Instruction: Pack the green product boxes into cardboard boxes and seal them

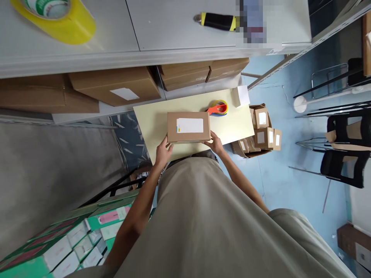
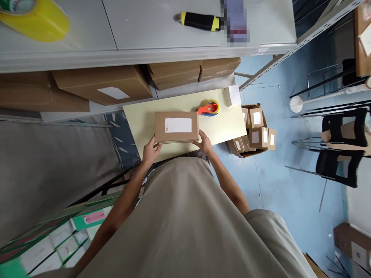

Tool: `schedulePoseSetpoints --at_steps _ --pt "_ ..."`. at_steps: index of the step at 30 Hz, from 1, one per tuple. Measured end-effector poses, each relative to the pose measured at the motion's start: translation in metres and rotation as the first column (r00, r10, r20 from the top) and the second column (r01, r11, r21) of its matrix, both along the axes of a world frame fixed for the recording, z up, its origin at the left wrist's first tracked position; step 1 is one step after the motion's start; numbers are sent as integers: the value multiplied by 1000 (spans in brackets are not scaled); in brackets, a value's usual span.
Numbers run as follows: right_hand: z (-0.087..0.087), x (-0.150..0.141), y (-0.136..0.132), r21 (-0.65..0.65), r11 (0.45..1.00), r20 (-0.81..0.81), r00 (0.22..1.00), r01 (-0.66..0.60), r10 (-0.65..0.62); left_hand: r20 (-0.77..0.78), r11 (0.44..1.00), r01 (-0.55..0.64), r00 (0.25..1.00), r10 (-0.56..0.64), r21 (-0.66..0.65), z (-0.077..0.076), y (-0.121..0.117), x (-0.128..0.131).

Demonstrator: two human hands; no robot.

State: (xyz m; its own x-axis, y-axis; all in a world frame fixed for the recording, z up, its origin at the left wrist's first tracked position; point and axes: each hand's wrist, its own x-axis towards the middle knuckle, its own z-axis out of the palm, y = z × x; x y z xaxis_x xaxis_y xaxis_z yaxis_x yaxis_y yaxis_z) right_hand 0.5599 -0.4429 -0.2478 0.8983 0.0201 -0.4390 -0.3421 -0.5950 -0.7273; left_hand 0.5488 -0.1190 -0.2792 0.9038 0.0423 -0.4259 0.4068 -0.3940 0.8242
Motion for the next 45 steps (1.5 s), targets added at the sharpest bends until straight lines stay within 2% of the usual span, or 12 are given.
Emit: schedulePoseSetpoints --at_steps 4,8,10,15,22,27,31,36,39,41,43,45 --pt "-21 0 4 -144 990 -107 994 -15 -1 -42 999 0 999 -2 -51 -13 -12 -20" --pt "-23 11 -3 -259 936 -180 964 -237 195 -34 998 -12 999 10 -56 -14 -9 -24" --pt "-18 29 -17 -321 897 -175 950 -303 258 -3 999 -7 1000 7 -32 -8 -5 -18" --pt "-12 97 -71 -567 792 -6 962 -228 273 172 985 -138 978 119 101 20 -12 10" --pt "-32 162 -97 -569 686 -123 872 -453 474 292 973 -229 931 220 -6 68 -89 65" --pt "-44 172 -101 -523 676 -119 830 -519 545 200 944 -329 925 324 -9 93 -156 83" --pt "-42 173 -111 -464 709 -86 824 -531 560 134 918 -398 910 393 6 96 -184 82" --pt "-14 158 -112 -397 810 -32 889 -431 457 53 932 -360 931 362 -30 86 -200 78" --pt "19 144 -102 -198 928 86 938 -315 336 73 941 -296 948 311 -165 89 -214 84" --pt "47 136 -93 41 974 194 958 -224 213 150 940 -237 949 279 -247 101 -223 91" --pt "79 132 -84 220 958 278 953 -185 120 229 935 -202 934 274 -293 119 -225 99" --pt "111 134 -74 304 933 331 940 -193 87 298 934 -185 913 279 -307 142 -221 106"
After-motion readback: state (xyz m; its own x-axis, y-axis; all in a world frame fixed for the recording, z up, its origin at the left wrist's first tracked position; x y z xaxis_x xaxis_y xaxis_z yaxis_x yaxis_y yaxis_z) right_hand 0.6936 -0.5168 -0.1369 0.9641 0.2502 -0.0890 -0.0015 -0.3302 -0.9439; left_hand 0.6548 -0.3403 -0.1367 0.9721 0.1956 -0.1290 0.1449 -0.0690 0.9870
